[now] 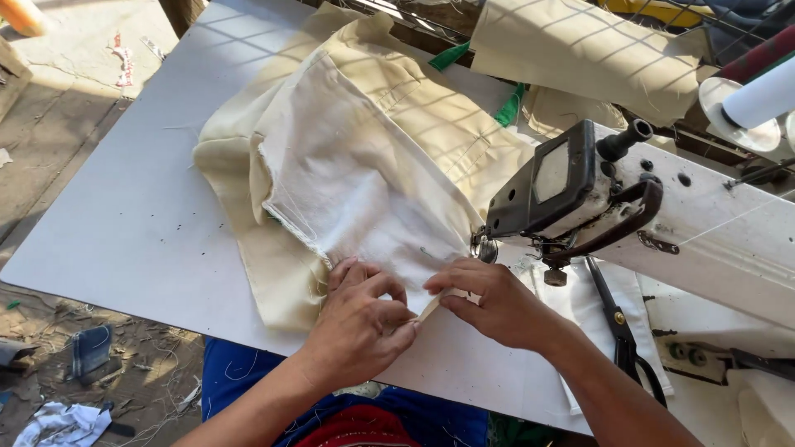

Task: Sewing and assembling a fabric bag using an industrial sewing machine, including folding edges and trimming threads.

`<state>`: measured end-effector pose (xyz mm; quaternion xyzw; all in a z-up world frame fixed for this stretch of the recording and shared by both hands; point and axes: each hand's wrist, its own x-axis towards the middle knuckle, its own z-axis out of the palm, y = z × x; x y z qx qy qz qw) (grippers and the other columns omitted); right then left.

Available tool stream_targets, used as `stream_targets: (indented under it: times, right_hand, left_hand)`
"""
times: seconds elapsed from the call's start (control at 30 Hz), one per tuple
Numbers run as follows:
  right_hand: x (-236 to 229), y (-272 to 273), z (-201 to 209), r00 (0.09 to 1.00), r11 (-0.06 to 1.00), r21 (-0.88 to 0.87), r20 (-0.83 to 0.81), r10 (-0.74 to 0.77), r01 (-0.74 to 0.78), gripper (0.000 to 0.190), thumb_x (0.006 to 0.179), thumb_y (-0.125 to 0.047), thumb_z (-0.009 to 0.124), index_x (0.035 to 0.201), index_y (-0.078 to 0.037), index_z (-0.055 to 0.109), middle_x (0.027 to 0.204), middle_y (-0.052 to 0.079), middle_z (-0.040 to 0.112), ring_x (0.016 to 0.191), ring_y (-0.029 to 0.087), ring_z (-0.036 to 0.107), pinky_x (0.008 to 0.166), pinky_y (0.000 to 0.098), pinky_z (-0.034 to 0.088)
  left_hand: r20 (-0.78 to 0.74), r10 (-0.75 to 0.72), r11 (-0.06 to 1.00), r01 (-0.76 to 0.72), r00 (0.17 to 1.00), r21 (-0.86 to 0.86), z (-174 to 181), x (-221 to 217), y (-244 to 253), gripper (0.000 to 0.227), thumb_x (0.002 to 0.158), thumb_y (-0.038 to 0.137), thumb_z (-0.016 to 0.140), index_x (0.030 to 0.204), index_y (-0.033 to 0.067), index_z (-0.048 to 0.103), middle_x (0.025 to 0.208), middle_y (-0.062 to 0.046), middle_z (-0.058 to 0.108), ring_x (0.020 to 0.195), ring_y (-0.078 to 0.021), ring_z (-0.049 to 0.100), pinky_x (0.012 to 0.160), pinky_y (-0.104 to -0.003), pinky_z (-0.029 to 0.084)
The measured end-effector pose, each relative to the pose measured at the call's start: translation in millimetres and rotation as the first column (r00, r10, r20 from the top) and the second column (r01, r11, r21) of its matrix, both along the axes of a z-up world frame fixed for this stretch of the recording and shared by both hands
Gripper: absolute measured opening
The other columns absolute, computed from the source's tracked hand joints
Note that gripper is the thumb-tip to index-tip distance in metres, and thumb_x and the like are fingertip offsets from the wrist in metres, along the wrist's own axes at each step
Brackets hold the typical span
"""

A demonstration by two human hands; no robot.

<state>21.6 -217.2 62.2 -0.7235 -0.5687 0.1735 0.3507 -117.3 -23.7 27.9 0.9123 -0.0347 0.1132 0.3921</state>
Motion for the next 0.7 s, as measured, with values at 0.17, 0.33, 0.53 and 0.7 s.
stream_targets:
  times: [0.17,0.33,0.53,0.7]
  right_hand:
    - [-13,-18,-5,0.917,0.967,0.234,0.358,-0.177,0.096,0.006,0.094,-0.005,0.069,0.1,-0.006,0.069,0.103,0.008,0.07,0.102,0.028,0.065,0.091,0.0399,0.053]
    - [-12,-28,-21,0.878,0.97,0.239,0.452,-0.155,0.049,0.015,0.094,-0.002,0.069,0.109,-0.005,0.069,0.108,0.009,0.068,0.106,0.03,0.064,0.09,0.0401,0.054]
    - [-7,-18,-21,0.864,0.979,0.202,0.498,-0.08,-0.026,0.013,0.095,-0.007,0.07,0.108,-0.005,0.071,0.109,0.011,0.069,0.106,0.032,0.064,0.09,0.0416,0.054]
    - [4,-14,-23,0.872,0.979,0.179,0.489,-0.003,-0.097,0.018,0.095,-0.005,0.071,0.113,-0.008,0.068,0.11,0.01,0.067,0.104,0.031,0.064,0.089,0.0428,0.05]
  left_hand:
    - [0.343,-0.027,0.9,-0.126,0.939,0.416,6,-17,-17,0.017,0.082,0.019,0.068,0.067,0.0105,0.069,0.083,-0.005,0.06,0.09,-0.0297,0.054,0.094,-0.046,0.033]
    - [0.323,0.157,0.897,-0.272,0.933,0.35,0,-26,-37,0.014,0.082,0.015,0.066,0.068,0.0119,0.063,0.074,-0.004,0.057,0.085,-0.0293,0.056,0.091,-0.044,0.036]
    - [0.187,0.314,0.881,-0.359,0.931,0.309,-4,-19,-46,0.025,0.087,0.031,0.069,0.068,0.0137,0.067,0.075,-0.004,0.058,0.085,-0.0289,0.053,0.088,-0.046,0.032]
    - [0.223,0.301,0.876,-0.362,0.927,0.32,-1,-17,-51,0.015,0.084,0.022,0.068,0.072,0.0145,0.065,0.074,-0.003,0.058,0.084,-0.0266,0.052,0.089,-0.044,0.032]
